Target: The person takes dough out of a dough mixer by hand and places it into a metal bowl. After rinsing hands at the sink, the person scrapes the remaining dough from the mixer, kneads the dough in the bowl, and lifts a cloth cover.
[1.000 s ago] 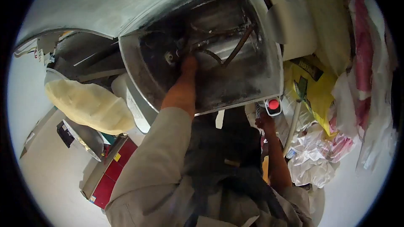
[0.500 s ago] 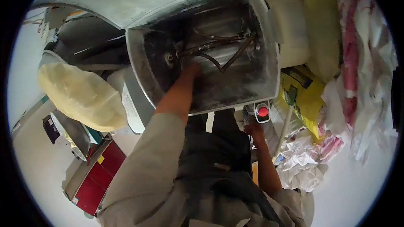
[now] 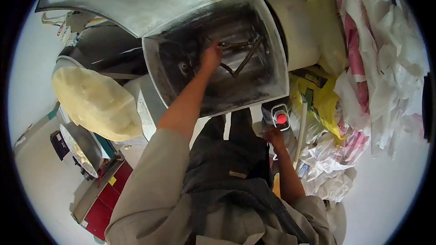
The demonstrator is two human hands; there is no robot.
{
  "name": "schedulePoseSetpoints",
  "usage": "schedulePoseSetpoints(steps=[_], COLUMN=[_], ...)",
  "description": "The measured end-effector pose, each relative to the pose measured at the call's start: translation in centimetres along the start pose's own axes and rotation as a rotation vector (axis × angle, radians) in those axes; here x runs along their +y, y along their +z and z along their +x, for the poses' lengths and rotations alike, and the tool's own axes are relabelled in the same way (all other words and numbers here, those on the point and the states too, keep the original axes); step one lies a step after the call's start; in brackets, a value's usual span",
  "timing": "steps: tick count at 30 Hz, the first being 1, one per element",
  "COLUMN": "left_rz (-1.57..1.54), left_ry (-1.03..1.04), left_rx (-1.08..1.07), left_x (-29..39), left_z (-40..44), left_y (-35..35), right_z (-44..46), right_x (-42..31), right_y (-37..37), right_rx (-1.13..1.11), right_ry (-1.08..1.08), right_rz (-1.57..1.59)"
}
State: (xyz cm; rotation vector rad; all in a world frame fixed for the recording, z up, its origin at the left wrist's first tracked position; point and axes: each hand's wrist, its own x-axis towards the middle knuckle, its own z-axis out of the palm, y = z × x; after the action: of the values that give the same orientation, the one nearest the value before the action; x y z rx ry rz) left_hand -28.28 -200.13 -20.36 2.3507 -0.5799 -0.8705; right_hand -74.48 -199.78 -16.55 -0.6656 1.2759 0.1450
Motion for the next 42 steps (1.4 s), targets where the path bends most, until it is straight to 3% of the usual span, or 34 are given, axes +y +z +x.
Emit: schedulePoseSetpoints(steps=[1, 3, 6, 10, 13, 15, 16, 17, 19, 20, 21, 22, 23, 24, 25, 27, 31, 34, 36, 37, 38, 40, 41, 42], left_rz=[0.002, 0.079, 0.136, 0.155, 0.081, 0.152, 0.147, -0.011, -0.174, -0.448, -0.723, -0.729, -0.954, -1.181, -1.19, -1.613, -1.924, -2.127, -2.163, -2.161, -2.165, -2.034, -1.993, -1.92], left_ry=[-0.001, 0.152, 0.081, 0.111, 0.056, 0.252, 0.247, 0.175, 0.107, -0.018, -0.141, -0.135, -0.133, -0.125, -0.116, 0.028, -0.001, 0.09, -0.025, 0.142, 0.18, -0.114, 0.045, 0.048], left_rx=[-0.005, 0.188, 0.18, 0.163, 0.071, -0.015, -0.007, -0.06, -0.1, -0.145, -0.191, -0.182, -0.204, -0.223, -0.204, -0.251, -0.065, 0.014, 0.214, 0.152, 0.17, 0.386, 0.402, 0.489], left_x=[-0.3, 0.0, 1.4, 2.4, 2.1, 1.6, 1.3, 1.0, 1.9, 4.0, 5.5, 5.8, 5.7, 5.3, 4.9, 3.1, -0.9, -6.9, -10.8, -14.6, -16.8, -21.2, -24.2, -26.0], left_z=[0.0, -0.3, -1.2, -2.0, -3.1, -3.8, -4.2, -4.8, -6.4, -8.2, -10.1, -11.8, -13.6, -15.4, -17.5, -22.1, -32.9, -41.5, -47.6, -50.0, -53.0, -59.8, -62.1, -65.1], left_y=[0.9, 2.2, 1.9, 0.6, 0.1, -0.6, -0.6, -0.6, -2.5, -4.8, -6.8, -8.3, -9.8, -11.3, -12.5, -14.8, -19.0, -20.7, -21.8, -21.4, -22.2, -24.5, -24.7, -26.0], right_z=[-0.1, -0.7, -0.4, 0.1, 0.9, 1.0, 2.1, 3.3, 9.2, 11.6, 12.7, 13.7, 14.8, 15.2, 15.2, 14.9, 12.2, 9.9, 8.2, 7.3, 6.0, -0.3, -1.7, -3.2], right_x=[0.1, 0.6, 0.7, -0.1, -1.9, -3.2, -2.7, -1.9, 3.5, 5.3, 5.8, 6.1, 6.5, 6.4, 6.0, 4.7, 1.4, 1.2, 2.5, 3.5, 4.7, 9.0, 11.3, 13.4], right_y=[0.0, -0.2, 0.0, -0.6, -0.6, 0.3, -0.4, -1.1, -5.3, -6.5, -6.9, -7.2, -7.4, -7.3, -6.9, -6.3, -3.9, -2.4, -1.4, -1.1, 0.2, 4.3, 4.6, 6.7], right_rx=[0.002, 0.1, 0.199, 0.155, 0.034, 0.031, 0.018, -0.006, -0.027, -0.009, -0.021, -0.033, -0.032, -0.04, -0.047, -0.138, -0.285, -0.325, -0.371, -0.388, -0.403, -0.298, -0.426, -0.384], right_ry=[0.003, -0.005, 0.037, 0.03, -0.062, -0.051, -0.064, -0.116, -0.462, -0.615, -0.656, -0.697, -0.741, -0.771, -0.801, -0.812, -0.757, -0.682, -0.759, -0.849, -0.8, 0.041, -0.348, -0.417], right_rz=[0.003, -0.068, -0.053, -0.116, -0.388, -0.265, -0.309, -0.376, -0.802, -0.916, -0.929, -0.942, -0.937, -0.941, -0.945, -1.185, -1.466, -1.592, -1.896, -2.109, -2.11, -0.538, -1.143, -1.284])
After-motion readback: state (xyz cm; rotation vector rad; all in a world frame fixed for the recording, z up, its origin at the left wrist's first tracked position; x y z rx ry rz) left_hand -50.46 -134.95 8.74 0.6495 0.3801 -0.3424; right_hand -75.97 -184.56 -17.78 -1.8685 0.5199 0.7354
